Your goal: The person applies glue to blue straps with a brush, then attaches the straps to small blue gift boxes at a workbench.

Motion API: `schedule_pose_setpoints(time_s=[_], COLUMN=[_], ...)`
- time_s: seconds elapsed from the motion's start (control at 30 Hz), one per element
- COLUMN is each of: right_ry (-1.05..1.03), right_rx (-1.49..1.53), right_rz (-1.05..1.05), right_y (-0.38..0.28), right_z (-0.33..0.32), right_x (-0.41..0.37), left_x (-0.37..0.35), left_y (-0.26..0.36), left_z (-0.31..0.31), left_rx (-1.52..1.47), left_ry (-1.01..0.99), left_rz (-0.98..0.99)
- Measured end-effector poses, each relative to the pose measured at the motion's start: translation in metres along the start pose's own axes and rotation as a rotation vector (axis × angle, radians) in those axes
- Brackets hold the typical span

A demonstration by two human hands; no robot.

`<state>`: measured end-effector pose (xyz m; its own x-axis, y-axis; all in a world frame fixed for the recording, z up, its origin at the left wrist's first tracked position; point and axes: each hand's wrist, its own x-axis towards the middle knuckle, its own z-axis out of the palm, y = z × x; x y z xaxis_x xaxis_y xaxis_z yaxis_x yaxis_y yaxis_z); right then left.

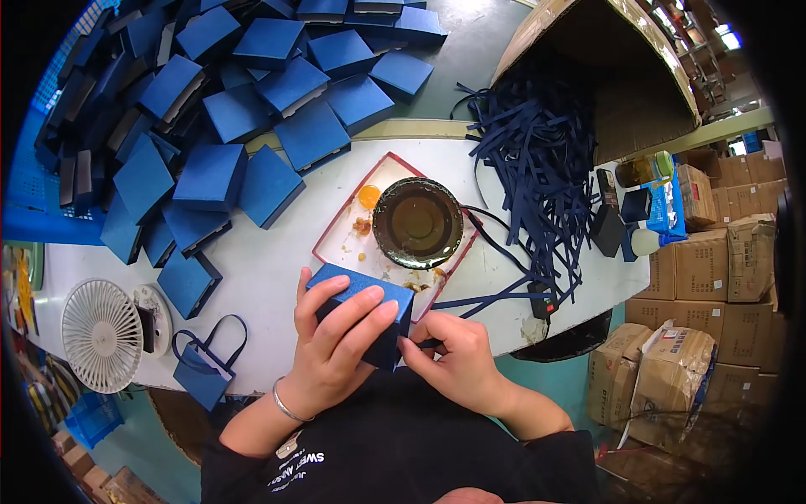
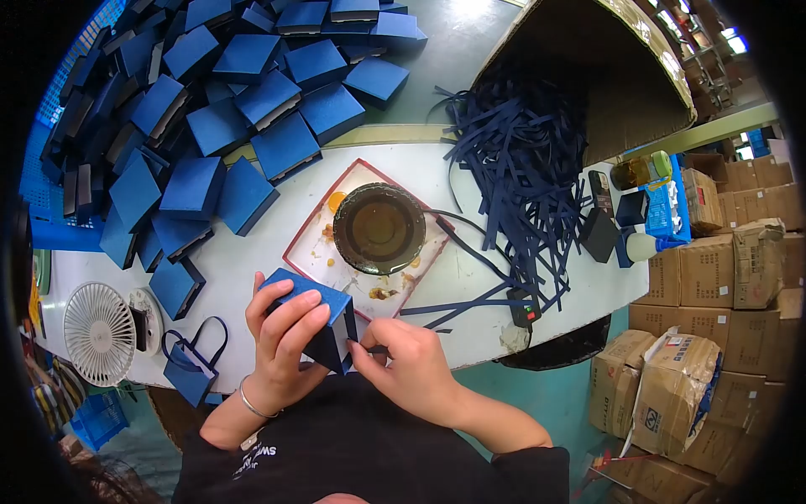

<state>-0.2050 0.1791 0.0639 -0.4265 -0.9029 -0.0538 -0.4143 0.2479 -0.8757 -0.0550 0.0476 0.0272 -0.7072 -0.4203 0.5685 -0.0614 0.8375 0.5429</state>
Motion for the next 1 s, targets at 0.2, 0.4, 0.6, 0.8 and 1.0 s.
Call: schedule_pose_setpoints(time_s=[0.2,0.4,0.6,0.8,1.0], right_ry=[-0.01,-0.129,-0.138,0.194,0.441], right_rx=[0.001,0.09,0.049,0.294,1.142], right_rz=[-0.07,0.036,0.171,0.286,0.052], right_y=[0.003,0.009,0.028,0.069,0.086], right_z=[0.001,-0.009,-0.061,-0.108,-0.077], right_x=[-0.001,0.0,-0.012,-0.052,-0.041], left_x=[-0.002,0.005,0.002,-0.004,-0.019], left_y=[0.001,-0.002,-0.011,-0.023,-0.016], left_z=[0.002,-0.002,-0.003,-0.003,0.006], left_rx=[-0.074,-0.092,-0.048,0.009,-0.001], left_ry=[0.012,-0.024,-0.023,-0.015,-0.087], left_rz=[0.016,-0.085,-0.144,-0.19,-0.144])
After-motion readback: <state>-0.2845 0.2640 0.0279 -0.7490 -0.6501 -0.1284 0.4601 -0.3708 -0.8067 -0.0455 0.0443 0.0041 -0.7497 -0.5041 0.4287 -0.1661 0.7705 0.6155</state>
